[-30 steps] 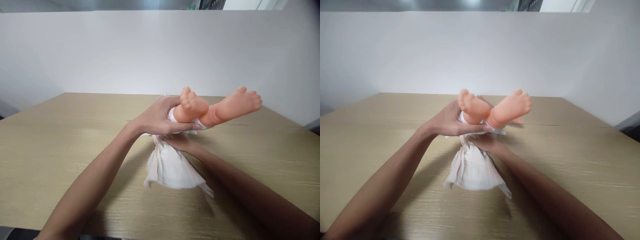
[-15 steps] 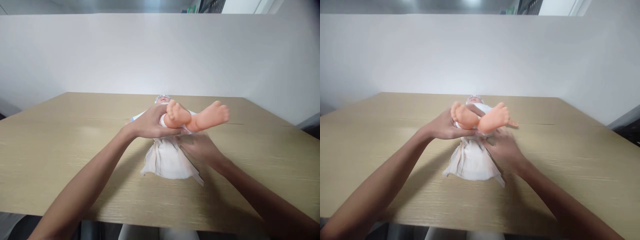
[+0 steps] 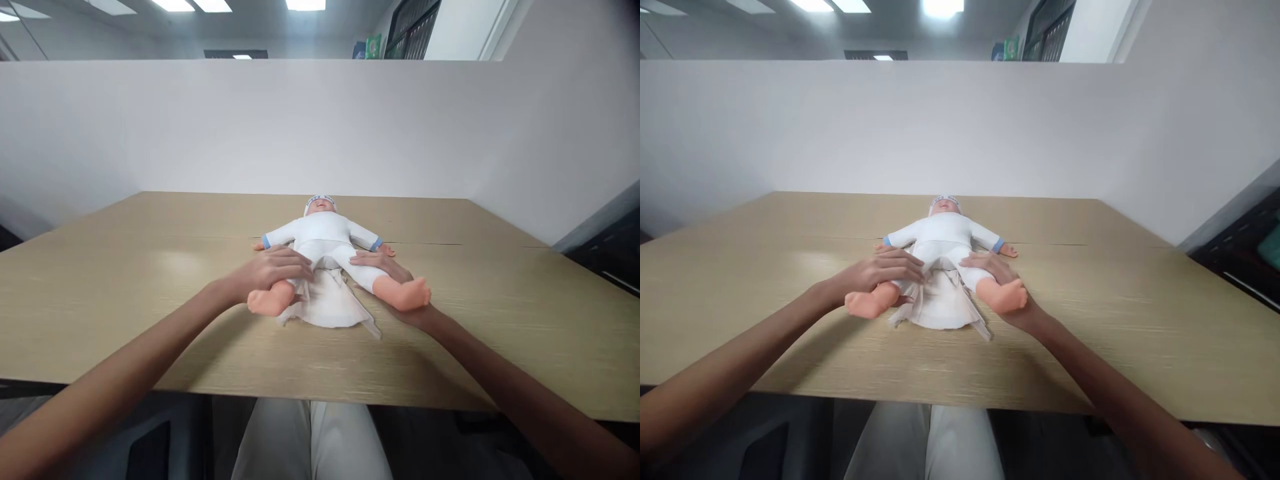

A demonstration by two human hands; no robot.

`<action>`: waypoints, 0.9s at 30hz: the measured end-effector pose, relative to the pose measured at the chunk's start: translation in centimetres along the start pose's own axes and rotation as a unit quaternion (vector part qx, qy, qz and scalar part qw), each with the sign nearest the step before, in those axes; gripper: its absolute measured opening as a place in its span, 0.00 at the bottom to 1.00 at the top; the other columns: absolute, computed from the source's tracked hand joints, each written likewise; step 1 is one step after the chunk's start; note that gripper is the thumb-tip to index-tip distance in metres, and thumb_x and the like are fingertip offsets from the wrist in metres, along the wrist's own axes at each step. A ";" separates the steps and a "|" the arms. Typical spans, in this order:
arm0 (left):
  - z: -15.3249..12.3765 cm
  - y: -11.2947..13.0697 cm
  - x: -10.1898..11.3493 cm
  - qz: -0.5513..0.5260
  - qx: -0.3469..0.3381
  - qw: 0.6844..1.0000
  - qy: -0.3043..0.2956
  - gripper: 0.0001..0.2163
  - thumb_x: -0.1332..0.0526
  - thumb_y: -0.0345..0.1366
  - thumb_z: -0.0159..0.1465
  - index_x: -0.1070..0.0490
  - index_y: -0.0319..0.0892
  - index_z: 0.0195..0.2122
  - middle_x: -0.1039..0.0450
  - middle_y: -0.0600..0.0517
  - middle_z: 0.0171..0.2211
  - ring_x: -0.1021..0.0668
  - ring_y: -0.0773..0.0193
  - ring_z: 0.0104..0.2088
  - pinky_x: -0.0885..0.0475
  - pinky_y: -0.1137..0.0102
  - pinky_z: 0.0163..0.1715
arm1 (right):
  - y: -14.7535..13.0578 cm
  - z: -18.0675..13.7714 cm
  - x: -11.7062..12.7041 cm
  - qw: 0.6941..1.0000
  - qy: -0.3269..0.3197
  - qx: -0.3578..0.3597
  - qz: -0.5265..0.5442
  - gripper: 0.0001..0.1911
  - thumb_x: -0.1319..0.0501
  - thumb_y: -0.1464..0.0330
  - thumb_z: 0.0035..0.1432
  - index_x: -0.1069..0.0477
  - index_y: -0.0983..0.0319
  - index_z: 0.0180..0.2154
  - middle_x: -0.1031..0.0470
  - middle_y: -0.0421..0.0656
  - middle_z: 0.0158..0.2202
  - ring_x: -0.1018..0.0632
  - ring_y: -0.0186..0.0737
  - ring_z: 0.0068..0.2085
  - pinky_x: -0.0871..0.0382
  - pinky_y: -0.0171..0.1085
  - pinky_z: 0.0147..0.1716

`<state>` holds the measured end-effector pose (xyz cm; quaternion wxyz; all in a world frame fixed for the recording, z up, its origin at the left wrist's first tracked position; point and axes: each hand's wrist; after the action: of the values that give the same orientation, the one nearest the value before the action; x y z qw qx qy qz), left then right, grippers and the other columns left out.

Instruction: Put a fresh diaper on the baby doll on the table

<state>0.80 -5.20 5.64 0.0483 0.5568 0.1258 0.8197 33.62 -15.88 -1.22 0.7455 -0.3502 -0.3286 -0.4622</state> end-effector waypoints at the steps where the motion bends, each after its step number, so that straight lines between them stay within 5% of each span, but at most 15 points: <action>1: -0.9 -0.3 -0.1 0.019 -0.011 1.000 -0.021 0.12 0.34 0.38 0.75 0.19 0.48 0.57 0.15 0.45 0.59 0.20 0.46 0.66 0.30 0.48 0.69 | 0.5 -0.3 0.0 0.999 -0.016 0.030 0.013 0.15 0.42 0.63 0.79 0.17 0.51 0.56 0.19 0.46 0.64 0.20 0.51 0.65 0.28 0.55 0.70; 6: -3.6 -1.0 -1.8 0.067 -0.021 0.994 -0.078 0.23 0.42 0.27 0.74 0.25 0.48 0.68 0.22 0.43 0.67 0.28 0.45 0.75 0.35 0.44 0.74 | 2.5 -2.4 -1.1 0.980 -0.057 0.176 0.075 0.26 0.51 0.74 0.77 0.20 0.53 0.61 0.21 0.46 0.68 0.28 0.49 0.75 0.42 0.64 0.77; 12: -3.7 -0.2 -2.1 0.046 -0.004 0.995 -0.092 0.32 0.36 0.22 0.65 0.25 0.52 0.69 0.22 0.44 0.67 0.29 0.45 0.75 0.36 0.45 0.76 | 2.6 -3.0 -1.8 0.980 -0.073 0.172 0.066 0.25 0.50 0.77 0.76 0.19 0.54 0.59 0.23 0.47 0.69 0.31 0.48 0.77 0.37 0.62 0.76; 19: -3.4 0.4 -0.9 0.026 0.036 0.990 -0.132 0.37 0.39 0.17 0.64 0.27 0.56 0.71 0.24 0.49 0.70 0.32 0.49 0.77 0.35 0.51 0.74 | 2.8 -2.0 0.7 0.971 -0.127 0.169 0.106 0.31 0.49 0.80 0.70 0.18 0.51 0.61 0.24 0.44 0.71 0.27 0.46 0.74 0.29 0.57 0.73; 23: -2.6 1.8 -0.8 0.002 0.085 0.986 -0.142 0.25 0.44 0.24 0.74 0.24 0.54 0.67 0.22 0.50 0.68 0.31 0.50 0.75 0.35 0.53 0.73 | 0.8 -2.1 2.1 0.973 -0.153 0.144 0.099 0.27 0.50 0.76 0.74 0.19 0.54 0.62 0.24 0.46 0.71 0.27 0.49 0.74 0.28 0.58 0.72; 25: -2.1 2.7 -1.4 0.014 0.117 0.985 -0.124 0.17 0.39 0.34 0.75 0.23 0.50 0.63 0.22 0.47 0.66 0.28 0.45 0.72 0.32 0.51 0.69 | -1.4 -2.8 2.1 0.980 -0.145 0.120 0.058 0.21 0.44 0.66 0.77 0.20 0.57 0.63 0.24 0.51 0.71 0.28 0.56 0.74 0.31 0.63 0.73; 27: -1.9 3.4 -2.3 0.045 0.149 0.982 -0.102 0.20 0.31 0.48 0.71 0.23 0.46 0.60 0.22 0.43 0.65 0.26 0.38 0.67 0.30 0.48 0.65 | -3.6 -3.8 1.6 0.988 -0.124 0.092 0.015 0.25 0.38 0.55 0.75 0.23 0.61 0.65 0.26 0.56 0.72 0.30 0.63 0.75 0.35 0.67 0.74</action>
<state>0.14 -9.29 3.84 -0.0597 0.6437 0.2162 0.7316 31.53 -20.96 -1.21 0.7349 -0.3396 -0.4548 -0.3712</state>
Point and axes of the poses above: each hand's wrist, its own z-axis towards the middle knuckle, its own x-axis out of the back of the hand, y = z × x
